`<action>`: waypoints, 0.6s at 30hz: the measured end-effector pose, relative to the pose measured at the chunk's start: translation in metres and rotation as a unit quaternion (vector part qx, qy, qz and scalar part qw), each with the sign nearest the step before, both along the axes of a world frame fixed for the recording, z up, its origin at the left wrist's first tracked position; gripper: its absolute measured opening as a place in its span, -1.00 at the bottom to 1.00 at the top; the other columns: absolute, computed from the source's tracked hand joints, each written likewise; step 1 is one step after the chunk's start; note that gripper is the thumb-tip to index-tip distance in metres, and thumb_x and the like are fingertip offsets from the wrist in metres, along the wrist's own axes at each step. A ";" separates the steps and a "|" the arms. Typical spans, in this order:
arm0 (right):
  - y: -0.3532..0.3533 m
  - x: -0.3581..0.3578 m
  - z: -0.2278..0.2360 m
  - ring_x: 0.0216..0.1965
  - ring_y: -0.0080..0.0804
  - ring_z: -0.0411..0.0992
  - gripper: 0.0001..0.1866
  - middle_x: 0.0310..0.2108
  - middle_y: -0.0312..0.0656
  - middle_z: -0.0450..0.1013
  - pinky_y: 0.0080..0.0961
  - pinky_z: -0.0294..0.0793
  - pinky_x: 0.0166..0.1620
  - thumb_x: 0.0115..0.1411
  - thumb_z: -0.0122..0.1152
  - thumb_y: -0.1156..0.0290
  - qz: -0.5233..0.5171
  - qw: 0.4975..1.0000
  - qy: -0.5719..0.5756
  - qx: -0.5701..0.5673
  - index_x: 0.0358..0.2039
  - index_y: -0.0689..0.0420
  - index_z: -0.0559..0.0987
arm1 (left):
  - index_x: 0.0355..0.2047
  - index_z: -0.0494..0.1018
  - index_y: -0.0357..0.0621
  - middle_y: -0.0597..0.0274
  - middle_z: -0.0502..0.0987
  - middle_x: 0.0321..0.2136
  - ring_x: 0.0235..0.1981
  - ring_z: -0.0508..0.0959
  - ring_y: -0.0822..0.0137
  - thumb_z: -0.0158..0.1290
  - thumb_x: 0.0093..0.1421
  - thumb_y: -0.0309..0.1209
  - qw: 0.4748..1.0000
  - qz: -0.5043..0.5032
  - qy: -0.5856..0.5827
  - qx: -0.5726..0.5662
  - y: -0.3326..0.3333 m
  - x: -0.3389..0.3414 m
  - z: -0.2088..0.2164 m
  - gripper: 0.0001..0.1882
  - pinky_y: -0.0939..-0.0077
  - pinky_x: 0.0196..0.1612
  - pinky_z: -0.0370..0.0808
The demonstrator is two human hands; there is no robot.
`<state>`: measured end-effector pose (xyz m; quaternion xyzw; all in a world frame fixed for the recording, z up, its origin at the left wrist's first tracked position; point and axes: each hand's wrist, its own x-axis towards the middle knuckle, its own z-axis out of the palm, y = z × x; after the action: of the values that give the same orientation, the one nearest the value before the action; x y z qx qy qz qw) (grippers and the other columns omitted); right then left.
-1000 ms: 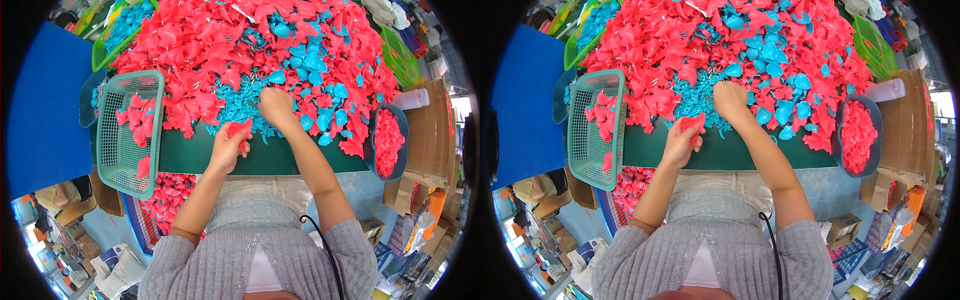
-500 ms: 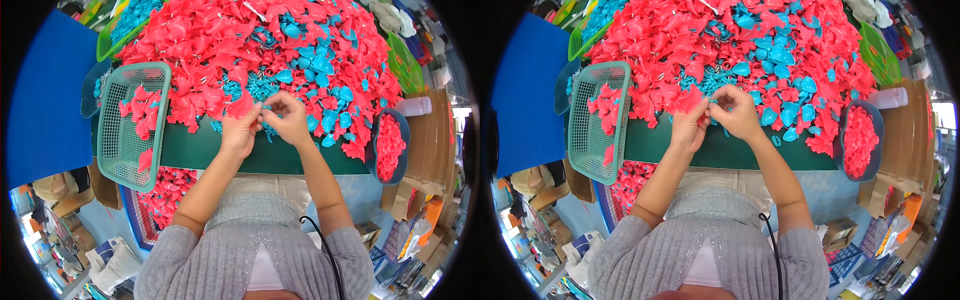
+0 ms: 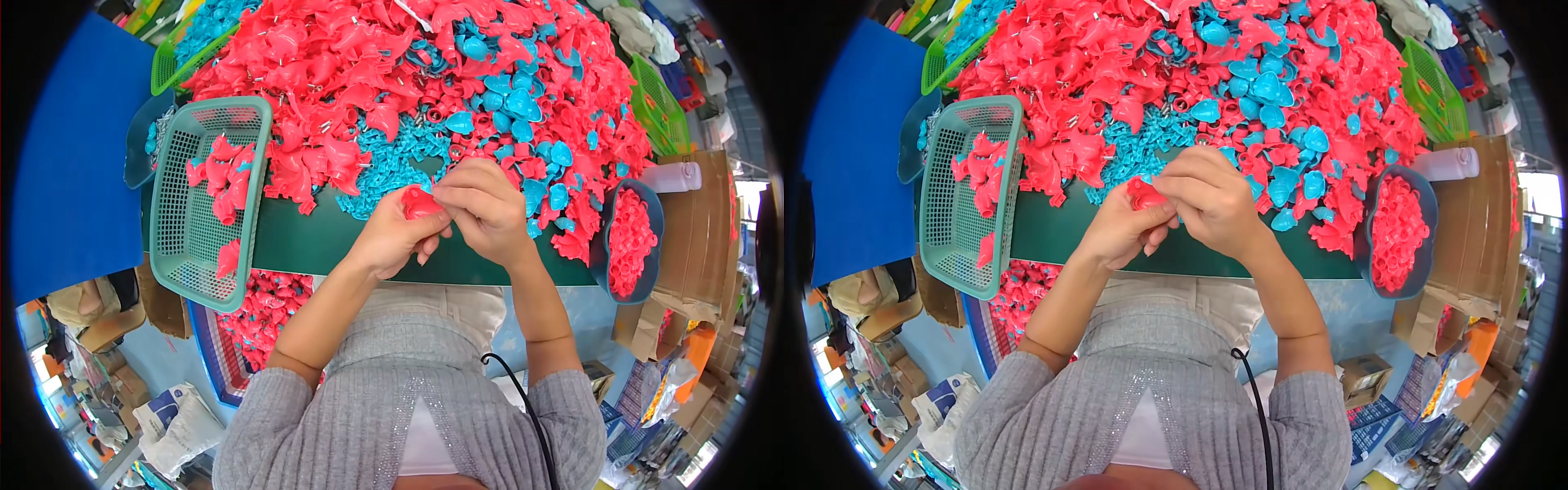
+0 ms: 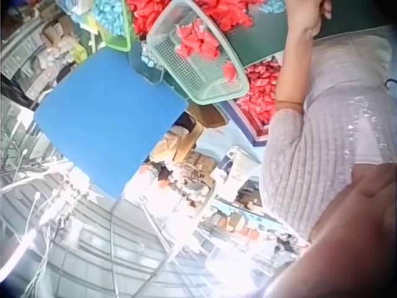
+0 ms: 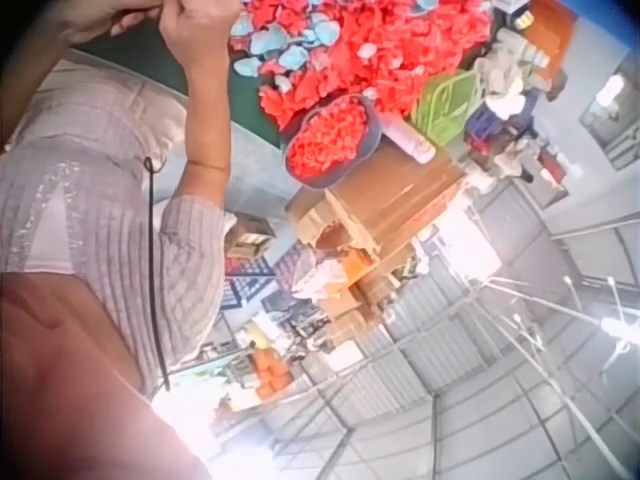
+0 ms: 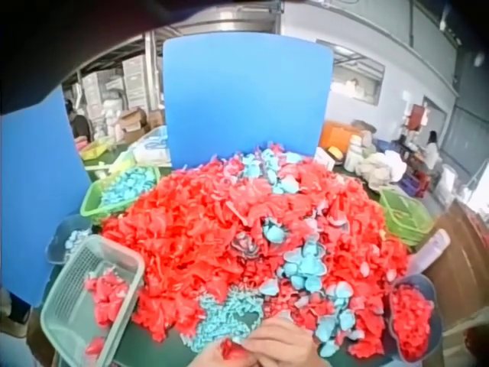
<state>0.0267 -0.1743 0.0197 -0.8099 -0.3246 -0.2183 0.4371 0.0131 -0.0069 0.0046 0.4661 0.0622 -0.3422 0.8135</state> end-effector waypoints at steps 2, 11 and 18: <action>-0.001 -0.001 0.003 -0.30 -0.21 0.48 -0.82 -0.43 -0.17 0.52 -0.36 0.46 -0.24 -0.13 0.30 0.69 -0.001 1.000 0.005 0.012 -0.45 0.21 0.59 | -0.36 0.40 -0.22 0.20 0.50 -0.58 -0.74 0.40 0.53 0.10 0.16 -0.50 1.000 0.003 0.020 -0.008 0.002 -0.002 0.005 -0.91 0.67 -0.77 0.30; -0.003 -0.006 -0.002 -0.23 -0.16 0.49 -0.82 -0.37 -0.15 0.55 -0.38 0.49 -0.20 -0.12 0.27 0.70 0.005 0.999 0.037 0.001 -0.44 0.24 0.59 | -0.32 0.37 -0.21 0.21 0.50 -0.59 -0.74 0.41 0.54 0.11 0.15 -0.50 1.000 -0.005 0.011 -0.012 0.002 -0.005 -0.001 -0.86 0.67 -0.78 0.32; -0.005 -0.012 -0.026 -0.29 -0.24 0.51 -0.88 -0.38 -0.06 0.53 -0.44 0.48 -0.23 -0.03 0.26 0.64 0.025 0.969 0.235 0.073 -0.40 0.29 0.58 | -0.30 0.38 -0.22 0.22 0.50 -0.60 -0.74 0.42 0.53 0.14 0.13 -0.50 0.998 -0.033 -0.015 0.058 0.010 -0.009 -0.004 -0.82 0.67 -0.78 0.30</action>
<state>0.0144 -0.1793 -0.0067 -0.7962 -0.2161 -0.0341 0.5641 0.0046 0.0035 0.0007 0.5195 0.0539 -0.3577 0.7741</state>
